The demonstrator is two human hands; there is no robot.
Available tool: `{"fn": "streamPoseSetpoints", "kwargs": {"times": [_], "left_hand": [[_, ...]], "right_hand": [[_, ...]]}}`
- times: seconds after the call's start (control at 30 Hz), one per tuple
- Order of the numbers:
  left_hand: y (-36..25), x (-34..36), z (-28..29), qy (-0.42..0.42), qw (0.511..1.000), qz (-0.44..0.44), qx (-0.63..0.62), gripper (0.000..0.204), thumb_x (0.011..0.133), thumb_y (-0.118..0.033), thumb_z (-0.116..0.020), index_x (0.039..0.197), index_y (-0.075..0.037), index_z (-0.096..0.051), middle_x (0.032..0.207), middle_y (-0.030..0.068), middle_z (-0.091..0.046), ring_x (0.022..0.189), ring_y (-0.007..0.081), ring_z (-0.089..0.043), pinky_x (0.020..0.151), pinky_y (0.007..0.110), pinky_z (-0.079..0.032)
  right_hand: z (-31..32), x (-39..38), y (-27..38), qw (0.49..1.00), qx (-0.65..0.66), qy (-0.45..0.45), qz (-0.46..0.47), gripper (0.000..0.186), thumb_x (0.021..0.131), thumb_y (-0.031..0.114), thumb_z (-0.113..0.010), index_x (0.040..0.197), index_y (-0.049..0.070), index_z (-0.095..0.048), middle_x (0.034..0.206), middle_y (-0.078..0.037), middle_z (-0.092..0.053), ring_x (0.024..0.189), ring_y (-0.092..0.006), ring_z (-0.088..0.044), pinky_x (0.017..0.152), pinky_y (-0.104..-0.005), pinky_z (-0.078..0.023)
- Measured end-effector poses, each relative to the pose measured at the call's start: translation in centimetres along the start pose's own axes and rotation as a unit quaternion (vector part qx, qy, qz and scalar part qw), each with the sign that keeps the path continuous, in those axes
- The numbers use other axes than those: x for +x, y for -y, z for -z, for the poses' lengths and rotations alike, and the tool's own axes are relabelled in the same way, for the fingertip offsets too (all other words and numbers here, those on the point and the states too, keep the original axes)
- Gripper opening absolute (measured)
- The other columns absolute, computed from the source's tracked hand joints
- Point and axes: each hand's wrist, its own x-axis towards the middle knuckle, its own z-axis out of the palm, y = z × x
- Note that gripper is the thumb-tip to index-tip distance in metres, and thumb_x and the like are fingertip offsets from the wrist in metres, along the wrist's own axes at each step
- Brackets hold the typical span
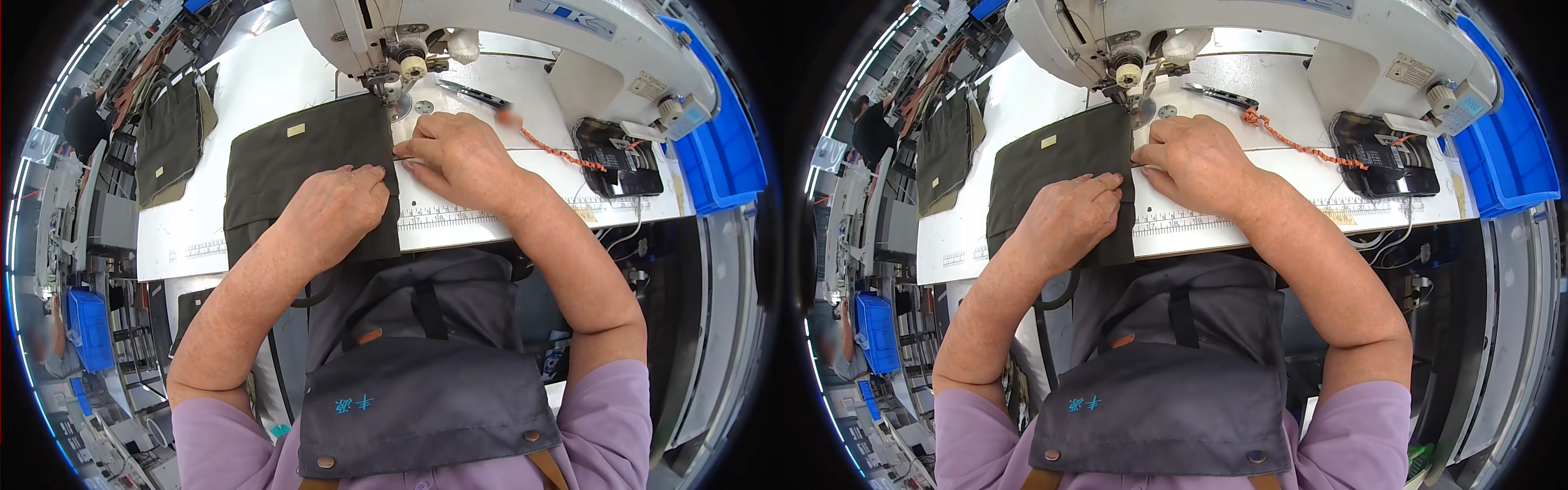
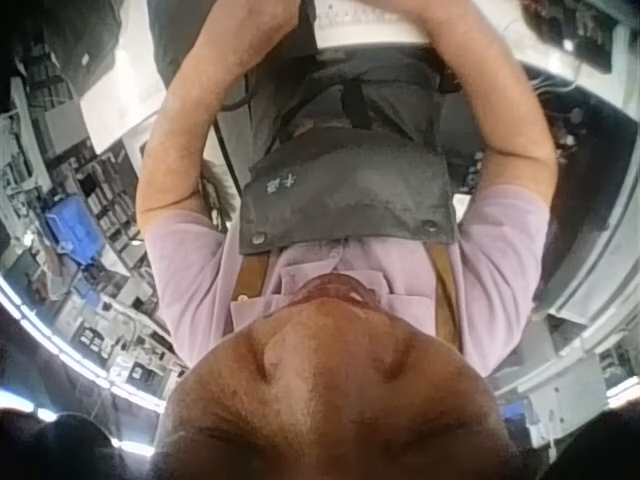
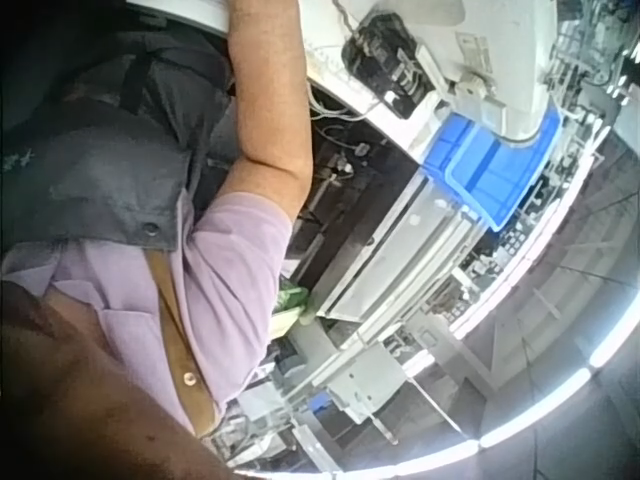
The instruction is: Sewing the edges and handles of small leather tote bags using an industrial sewing machine.
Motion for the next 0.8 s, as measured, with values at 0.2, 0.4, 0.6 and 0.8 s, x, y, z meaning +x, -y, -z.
{"fn": "streamPoseSetpoints", "kwargs": {"times": [0.2,0.4,0.6,0.8], "left_hand": [[0.5,-0.2,0.4,-0.101,0.988,0.045,-0.111,0.009,0.081,0.000,-0.073,0.089,0.001,-0.069,0.101,0.0131,-0.077,0.087,0.0274,-0.076,0.080,0.036,-0.063],[0.8,-0.1,0.5,-0.125,0.961,0.123,-0.211,0.007,0.078,0.004,-0.072,0.083,0.001,-0.068,0.097,0.0139,-0.078,0.082,0.0246,-0.077,0.071,0.031,-0.062],[0.8,0.0,0.1,-0.121,0.974,0.099,-0.164,0.008,0.079,-0.006,-0.074,0.083,-0.002,-0.068,0.099,0.0094,-0.077,0.083,0.0257,-0.074,0.079,0.038,-0.060],[2.2,0.3,-0.5,-0.053,0.972,0.109,-0.202,0.039,0.085,-0.027,-0.079,0.113,-0.002,-0.069,0.130,0.0121,-0.069,0.125,0.0308,-0.062,0.113,0.051,-0.044]], "right_hand": [[-0.1,0.3,-0.1,1.000,0.018,-0.025,-0.004,0.021,0.080,0.016,-0.074,0.101,0.010,-0.076,0.088,-0.005,-0.065,0.087,-0.0270,-0.067,0.074,-0.0420,-0.054],[-0.3,0.6,0.3,0.998,0.023,-0.041,0.030,0.024,0.080,0.012,-0.074,0.104,0.010,-0.075,0.091,-0.005,-0.064,0.087,-0.0265,-0.068,0.074,-0.0417,-0.054],[-0.9,0.5,0.2,0.999,0.028,-0.019,0.026,0.021,0.080,0.013,-0.076,0.100,0.008,-0.075,0.087,-0.006,-0.063,0.080,-0.0288,-0.065,0.070,-0.0423,-0.052],[-0.5,0.4,0.3,0.998,0.052,0.010,0.021,0.016,0.082,0.013,-0.074,0.096,0.007,-0.076,0.081,-0.006,-0.060,0.079,-0.0286,-0.063,0.070,-0.0431,-0.050]]}}
